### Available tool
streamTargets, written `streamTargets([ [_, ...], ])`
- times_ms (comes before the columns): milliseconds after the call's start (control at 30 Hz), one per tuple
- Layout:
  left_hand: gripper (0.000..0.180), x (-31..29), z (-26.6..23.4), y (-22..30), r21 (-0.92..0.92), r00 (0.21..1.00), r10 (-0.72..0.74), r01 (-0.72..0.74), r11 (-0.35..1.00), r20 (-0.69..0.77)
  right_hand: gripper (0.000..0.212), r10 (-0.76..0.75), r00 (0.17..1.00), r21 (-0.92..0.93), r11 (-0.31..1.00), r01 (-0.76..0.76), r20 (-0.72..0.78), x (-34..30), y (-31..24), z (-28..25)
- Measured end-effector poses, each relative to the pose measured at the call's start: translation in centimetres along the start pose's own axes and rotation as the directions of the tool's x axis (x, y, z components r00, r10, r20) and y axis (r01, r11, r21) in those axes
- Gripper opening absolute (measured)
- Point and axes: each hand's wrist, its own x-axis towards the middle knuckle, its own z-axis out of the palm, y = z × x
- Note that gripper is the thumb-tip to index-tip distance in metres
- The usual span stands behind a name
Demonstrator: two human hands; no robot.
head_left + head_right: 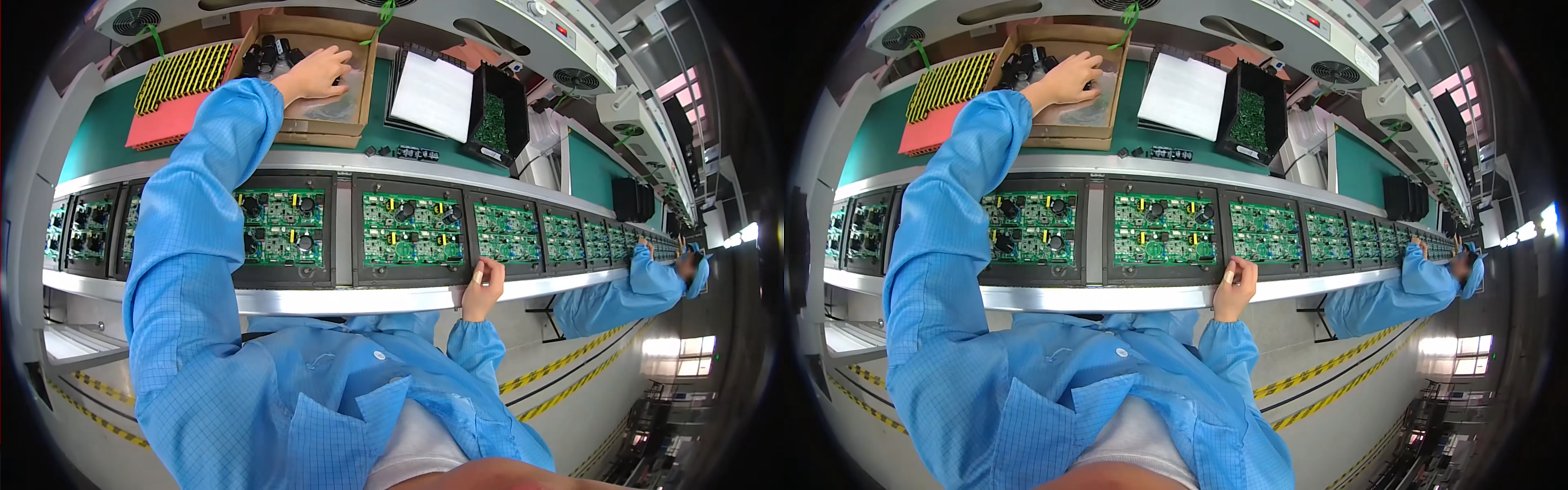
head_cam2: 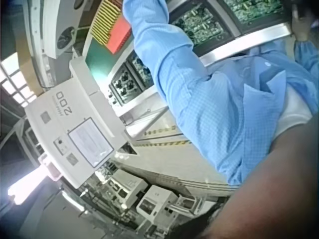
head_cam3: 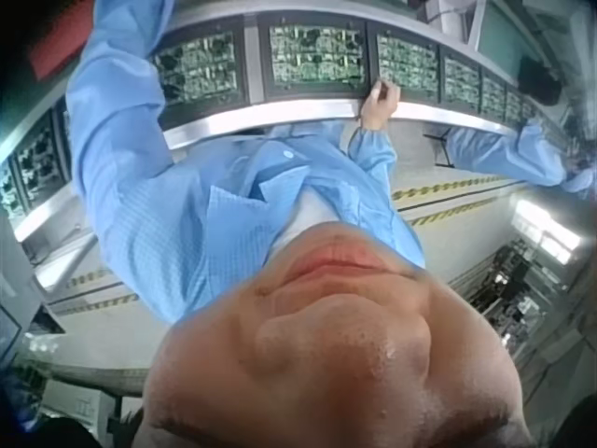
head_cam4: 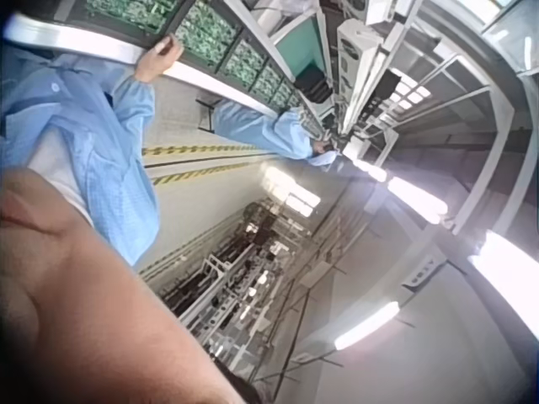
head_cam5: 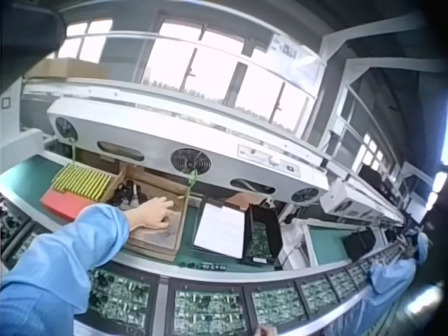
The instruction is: The recorder is manually placing electronic components into designated slots on several printed circuit boards as they move along an assembly line.
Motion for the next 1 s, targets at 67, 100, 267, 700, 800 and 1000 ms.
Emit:
streamTargets([
  [67,0.026,-0.1,0.7,-0.3,0.019,0.999,0.015,-0.015,1.0,-0.038,0.008,-0.009,1.0,-0.002,1.0,0.009,-0.002,0.3,-0.1,-0.1],
  [100,0.024,-0.2,0.9,-0.4,0.034,0.997,0.035,-0.033,0.999,-0.067,0.007,-0.009,1.0,-0.005,1.0,0.009,-0.003,0.2,-0.1,-0.2],
  [267,0.024,0.4,0.2,-0.9,-0.007,0.999,-0.017,0.017,1.0,-0.042,0.007,0.003,1.0,0.008,1.0,-0.003,-0.005,0.5,0.2,-0.3],
  [700,0.063,0.7,-8.7,22.0,-0.886,0.915,-0.389,-0.093,-0.455,0.103,0.044,-0.026,0.904,0.757,0.557,-0.341,0.427,3.9,-12.4,6.5],
  [800,0.066,-0.4,-8.4,26.8,-0.874,0.854,-0.515,-0.194,-0.446,0.074,0.051,-0.055,0.902,0.844,0.381,-0.378,0.429,4.1,-17.0,8.6],
  [1000,0.068,-2.6,-5.7,30.6,-0.982,0.823,-0.547,-0.19,-0.016,-0.151,0.043,0.089,0.9,0.843,0.323,-0.431,0.426,2.9,-16.1,10.8],
])
